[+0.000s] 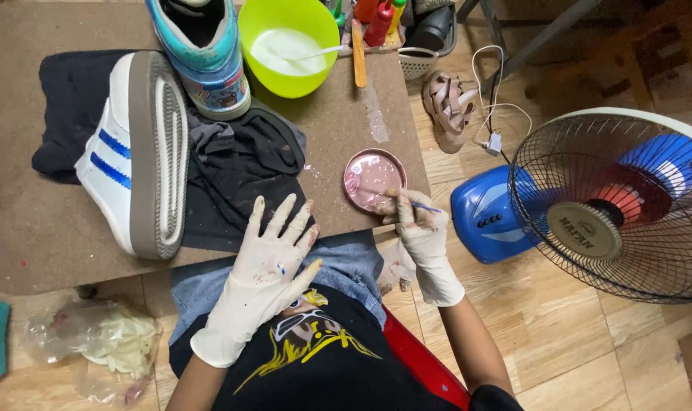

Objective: Painting a custom design on a high-top sneaker using a paintbrush and pink paint.

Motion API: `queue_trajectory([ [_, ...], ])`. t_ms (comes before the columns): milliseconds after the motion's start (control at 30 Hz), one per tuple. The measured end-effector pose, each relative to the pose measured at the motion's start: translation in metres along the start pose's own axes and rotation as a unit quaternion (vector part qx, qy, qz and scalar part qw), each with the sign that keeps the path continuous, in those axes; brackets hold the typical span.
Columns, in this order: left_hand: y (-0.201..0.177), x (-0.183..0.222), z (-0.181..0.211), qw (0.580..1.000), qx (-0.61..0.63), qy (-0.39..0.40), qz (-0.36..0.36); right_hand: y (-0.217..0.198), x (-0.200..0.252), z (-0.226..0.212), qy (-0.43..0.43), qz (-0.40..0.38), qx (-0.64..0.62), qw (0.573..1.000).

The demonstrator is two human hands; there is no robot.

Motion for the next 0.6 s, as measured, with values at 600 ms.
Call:
queue_trajectory([
  [600, 0.018, -0.012, 0.009, 0.997, 0.055, 0.044, 0.035, -0.008, 0.004, 0.021, -0.020, -0.044, 0.015, 0.999],
])
Point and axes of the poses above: each hand's wrist, its own x-axis away from the middle knuckle, its own y-axis out of the palm, z = x × y, the point moved 7 cm from there along -x, towards the middle knuckle, and after that the axes turned 12 degrees about -z, right-handed, at the moved point
